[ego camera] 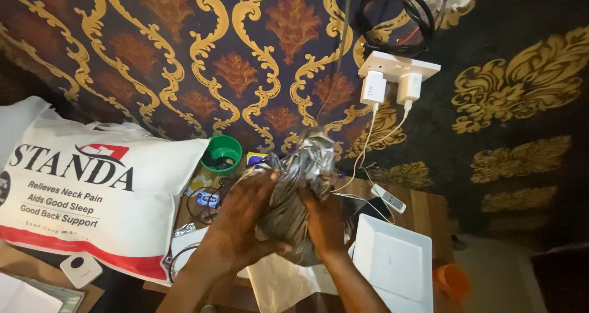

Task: Unpacking and inspecting a variety of electronic items and grooming tools from their packaging materials on a desk.

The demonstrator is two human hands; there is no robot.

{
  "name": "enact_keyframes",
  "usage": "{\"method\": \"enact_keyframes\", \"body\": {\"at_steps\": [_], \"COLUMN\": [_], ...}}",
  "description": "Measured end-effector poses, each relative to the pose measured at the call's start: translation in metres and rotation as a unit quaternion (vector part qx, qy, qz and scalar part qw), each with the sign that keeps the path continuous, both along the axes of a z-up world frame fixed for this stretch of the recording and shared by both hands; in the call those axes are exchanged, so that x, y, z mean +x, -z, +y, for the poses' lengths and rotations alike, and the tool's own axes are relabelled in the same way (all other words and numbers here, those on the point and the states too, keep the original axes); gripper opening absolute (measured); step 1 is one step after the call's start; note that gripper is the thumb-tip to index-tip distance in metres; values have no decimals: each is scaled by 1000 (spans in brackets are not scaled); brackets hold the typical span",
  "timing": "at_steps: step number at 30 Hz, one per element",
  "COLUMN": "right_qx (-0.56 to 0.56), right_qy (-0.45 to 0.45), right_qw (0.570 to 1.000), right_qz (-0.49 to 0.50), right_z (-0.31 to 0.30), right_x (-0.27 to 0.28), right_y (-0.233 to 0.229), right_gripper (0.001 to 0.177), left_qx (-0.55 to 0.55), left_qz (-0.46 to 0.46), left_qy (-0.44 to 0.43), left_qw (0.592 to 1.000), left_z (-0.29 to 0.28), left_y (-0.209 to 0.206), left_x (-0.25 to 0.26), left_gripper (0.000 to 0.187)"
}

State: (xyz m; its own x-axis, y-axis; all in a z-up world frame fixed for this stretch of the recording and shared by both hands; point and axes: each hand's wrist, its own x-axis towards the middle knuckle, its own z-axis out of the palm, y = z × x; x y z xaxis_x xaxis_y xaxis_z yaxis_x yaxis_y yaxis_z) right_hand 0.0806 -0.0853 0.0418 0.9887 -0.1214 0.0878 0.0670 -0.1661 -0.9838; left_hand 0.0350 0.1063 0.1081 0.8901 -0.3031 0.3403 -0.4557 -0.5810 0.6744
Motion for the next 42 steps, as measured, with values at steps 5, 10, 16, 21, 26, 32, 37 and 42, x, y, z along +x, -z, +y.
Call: {"method": "enact_keyframes", "body": {"at_steps": [5,10,16,21,26,32,37,42], "right_qx": [52,-44,-46,-37,-89,-80,-157,-342], "right_qy": [-6,-46,-136,-198,-209,-231,-227,-297], "right_qw": [998,985,986,978,970,966,961,871], "right_qz": [38,158,88,60,84,79,-34,-190], "right_z": [4,8,7,18,24,28,40,51], "right_x": [1,0,4,1,-2,-14,-30,-32], "right_y": [10,-6,7,-1,7,-3,-41,-41], "right_gripper": [45,57,59,58,53,64,117,121], "left_qx": [70,93,78,-13,0,-20,-38,-33], "left_qz": [-118,-93,-47,-70,-86,-10,69,148], "left_qy": [65,78,40,-26,-55,-72,-113,-160], "left_qw": [988,988,995,997,995,997,990,975], "left_z": [11,15,15,19,32,43,49,41], "left_y": [0,10,30,47,69,57,56,40], "left_x": [-2,-1,-3,-3,3,6,10,7], "left_gripper": [127,130,130,99,65,56,50,57]}}
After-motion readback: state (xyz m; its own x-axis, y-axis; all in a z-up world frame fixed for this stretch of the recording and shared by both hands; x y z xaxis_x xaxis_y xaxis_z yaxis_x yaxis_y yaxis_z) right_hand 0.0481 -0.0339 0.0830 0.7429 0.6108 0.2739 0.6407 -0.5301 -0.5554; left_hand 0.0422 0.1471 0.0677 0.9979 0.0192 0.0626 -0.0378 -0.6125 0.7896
